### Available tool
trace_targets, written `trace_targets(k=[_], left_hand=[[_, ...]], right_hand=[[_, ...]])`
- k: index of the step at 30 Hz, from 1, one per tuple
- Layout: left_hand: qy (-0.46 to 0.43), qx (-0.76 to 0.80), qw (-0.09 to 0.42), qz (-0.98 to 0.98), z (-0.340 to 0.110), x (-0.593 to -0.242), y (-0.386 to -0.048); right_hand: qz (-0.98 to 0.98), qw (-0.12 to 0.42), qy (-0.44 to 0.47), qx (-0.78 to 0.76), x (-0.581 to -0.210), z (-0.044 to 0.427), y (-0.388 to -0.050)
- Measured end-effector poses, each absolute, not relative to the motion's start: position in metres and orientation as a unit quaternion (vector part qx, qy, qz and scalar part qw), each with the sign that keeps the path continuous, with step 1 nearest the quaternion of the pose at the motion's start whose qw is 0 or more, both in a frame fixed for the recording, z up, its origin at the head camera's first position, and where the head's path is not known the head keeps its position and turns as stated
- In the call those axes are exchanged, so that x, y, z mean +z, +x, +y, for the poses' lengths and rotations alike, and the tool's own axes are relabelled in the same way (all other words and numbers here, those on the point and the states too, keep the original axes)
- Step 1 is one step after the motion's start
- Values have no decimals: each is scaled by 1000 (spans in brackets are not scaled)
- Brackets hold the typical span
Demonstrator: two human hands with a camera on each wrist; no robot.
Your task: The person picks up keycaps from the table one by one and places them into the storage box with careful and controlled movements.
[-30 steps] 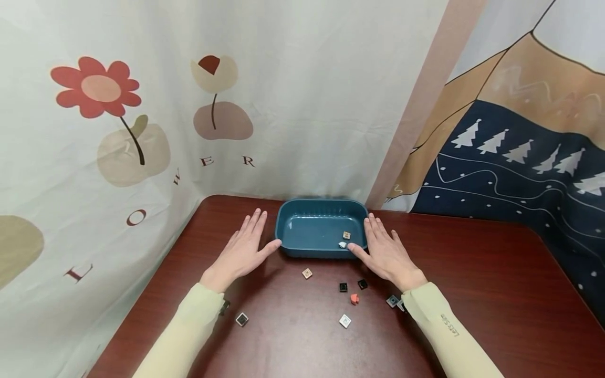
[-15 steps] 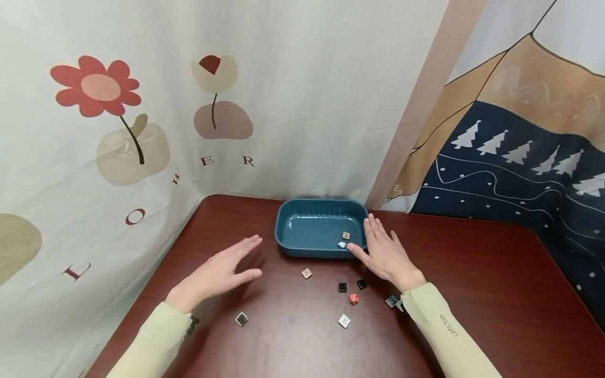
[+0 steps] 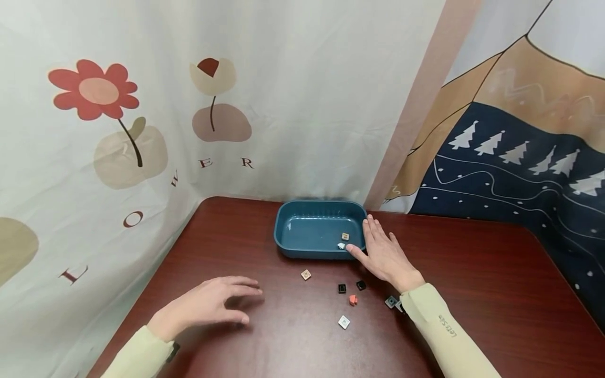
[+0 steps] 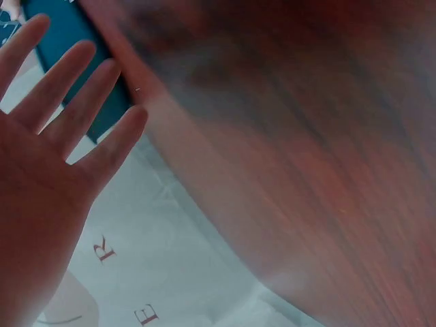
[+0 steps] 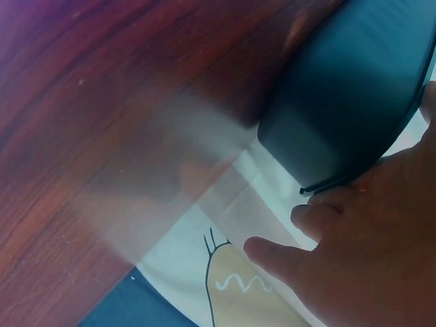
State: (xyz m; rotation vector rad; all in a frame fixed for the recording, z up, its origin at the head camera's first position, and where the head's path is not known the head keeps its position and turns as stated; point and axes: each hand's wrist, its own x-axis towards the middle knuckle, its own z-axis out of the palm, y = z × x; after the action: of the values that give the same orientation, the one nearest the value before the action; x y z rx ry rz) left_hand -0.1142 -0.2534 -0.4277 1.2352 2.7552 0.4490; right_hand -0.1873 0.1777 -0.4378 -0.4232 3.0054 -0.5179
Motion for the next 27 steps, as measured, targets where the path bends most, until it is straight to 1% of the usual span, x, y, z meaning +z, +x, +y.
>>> trace_targets(k=[3, 8, 11, 15, 17, 20, 27], left_hand=[[423, 153, 54, 891, -254, -431, -110], [460, 165, 48, 871, -250, -435, -104], [465, 170, 66, 866, -248, -435, -102], [453, 190, 103, 865, -246, -434, -103], [452, 198, 109, 863, -247, -434, -103], [463, 203, 101, 857, -248, -435, -104], [491, 186, 52, 850, -248, -438, -109]], right_hand=[[975, 31, -136, -173, -437, 177, -186], [973, 29, -138, -182, -438, 177, -185], [973, 27, -139, -183, -438, 176, -185], [974, 27, -137, -178, -437, 177, -185], [974, 26, -138, -175, -437, 177, -185], [975, 27, -140, -173, -436, 177, -184], [974, 29, -139, -174, -436, 177, -184]])
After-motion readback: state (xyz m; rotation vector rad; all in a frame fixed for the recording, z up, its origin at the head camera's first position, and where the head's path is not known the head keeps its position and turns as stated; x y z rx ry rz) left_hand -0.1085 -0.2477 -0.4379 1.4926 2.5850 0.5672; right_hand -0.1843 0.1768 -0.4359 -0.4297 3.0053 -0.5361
